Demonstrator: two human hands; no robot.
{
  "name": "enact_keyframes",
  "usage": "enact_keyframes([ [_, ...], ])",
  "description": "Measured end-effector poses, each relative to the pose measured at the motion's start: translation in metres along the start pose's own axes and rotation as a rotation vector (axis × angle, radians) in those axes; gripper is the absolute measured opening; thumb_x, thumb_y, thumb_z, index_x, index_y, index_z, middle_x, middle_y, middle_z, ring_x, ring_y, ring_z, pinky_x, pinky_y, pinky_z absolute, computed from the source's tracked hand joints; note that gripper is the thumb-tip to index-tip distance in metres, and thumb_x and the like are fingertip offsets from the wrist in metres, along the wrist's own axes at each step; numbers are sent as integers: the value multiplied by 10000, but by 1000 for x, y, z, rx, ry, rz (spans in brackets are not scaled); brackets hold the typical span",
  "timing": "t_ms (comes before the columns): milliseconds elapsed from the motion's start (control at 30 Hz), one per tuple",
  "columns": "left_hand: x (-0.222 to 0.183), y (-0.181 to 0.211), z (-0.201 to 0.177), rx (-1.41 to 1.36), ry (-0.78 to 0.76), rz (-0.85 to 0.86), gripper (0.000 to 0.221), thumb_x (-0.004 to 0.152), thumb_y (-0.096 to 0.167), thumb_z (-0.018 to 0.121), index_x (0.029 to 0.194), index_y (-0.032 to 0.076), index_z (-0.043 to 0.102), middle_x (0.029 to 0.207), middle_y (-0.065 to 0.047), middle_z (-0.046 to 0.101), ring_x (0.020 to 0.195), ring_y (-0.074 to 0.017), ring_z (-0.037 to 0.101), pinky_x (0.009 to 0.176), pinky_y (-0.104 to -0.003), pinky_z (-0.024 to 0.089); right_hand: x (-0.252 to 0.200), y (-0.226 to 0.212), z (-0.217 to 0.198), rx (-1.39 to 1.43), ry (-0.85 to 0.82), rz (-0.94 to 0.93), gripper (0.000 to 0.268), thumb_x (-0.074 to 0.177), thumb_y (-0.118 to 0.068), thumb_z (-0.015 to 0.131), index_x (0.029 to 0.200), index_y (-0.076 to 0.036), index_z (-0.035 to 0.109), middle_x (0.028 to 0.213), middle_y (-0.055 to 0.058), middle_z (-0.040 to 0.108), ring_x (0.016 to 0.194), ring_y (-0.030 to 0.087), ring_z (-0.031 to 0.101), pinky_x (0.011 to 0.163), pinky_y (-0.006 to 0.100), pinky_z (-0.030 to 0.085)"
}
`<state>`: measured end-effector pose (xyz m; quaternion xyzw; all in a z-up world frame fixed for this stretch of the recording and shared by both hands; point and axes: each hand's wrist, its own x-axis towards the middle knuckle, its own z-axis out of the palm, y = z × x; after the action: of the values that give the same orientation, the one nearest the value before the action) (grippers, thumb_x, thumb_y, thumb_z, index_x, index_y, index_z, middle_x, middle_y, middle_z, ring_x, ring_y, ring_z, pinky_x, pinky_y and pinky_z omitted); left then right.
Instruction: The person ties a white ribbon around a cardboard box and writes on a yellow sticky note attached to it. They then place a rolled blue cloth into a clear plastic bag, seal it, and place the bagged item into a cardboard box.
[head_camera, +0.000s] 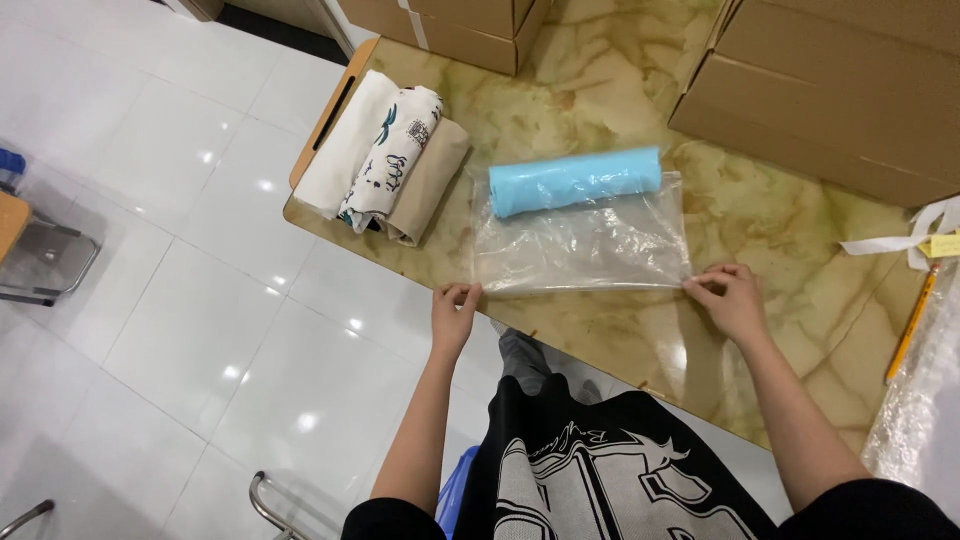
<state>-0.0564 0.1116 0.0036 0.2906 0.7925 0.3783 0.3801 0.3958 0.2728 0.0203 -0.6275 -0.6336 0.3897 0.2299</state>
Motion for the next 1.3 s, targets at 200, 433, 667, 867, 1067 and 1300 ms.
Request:
enact_keyframes([
  [200,-27,22,3,377,131,129,280,941,359,822,1102,131,808,1281,-120,580,1200,-401,683,1039,-449,560,-7,12,16,-414,118,-60,256,886,-437,875,1021,-221,849,1273,80,605,1273,383,540,1091,452,463],
  [433,-18,5,5,422,127,128,246,877,316,847,1069,175,785,1312,-103,540,1292,-405,626,1111,-466,522,-10,0,5,-347,72,-43,266,873,-396,885,1031,-189,824,1267,135,589,1268,430,530,1094,469,434],
  [667,2,25,-15,433,71,66,194,947,251,685,1006,129,824,1230,-153,656,1230,-403,664,1089,-481,532,30,21,-8,-337,-157,88,570,749,-211,915,1288,-196,729,1286,144,590,1307,431,536,1080,524,470],
  [867,65,65,-19,254,11,129,261,962,177,602,1136,171,797,1071,-86,824,1117,-310,749,990,-457,559,66,20,-18,-399,-261,106,352,948,-113,577,1231,-87,784,1220,269,749,1240,490,682,1057,561,526],
  [1067,92,125,-9,116,-17,102,416,987,163,629,1388,76,692,1365,-183,723,1291,-343,674,1096,-488,537,82,3,-16,-283,-60,183,347,985,-192,631,1292,-122,775,1166,147,816,1199,388,715,1036,507,528],
  [1300,145,124,4,61,-111,50,551,1043,267,627,1538,33,563,1452,-211,660,1396,-366,589,1159,-521,488,100,-53,0,-56,131,60,325,1023,-117,624,1318,-116,760,1151,144,790,1118,365,718,943,487,548],
])
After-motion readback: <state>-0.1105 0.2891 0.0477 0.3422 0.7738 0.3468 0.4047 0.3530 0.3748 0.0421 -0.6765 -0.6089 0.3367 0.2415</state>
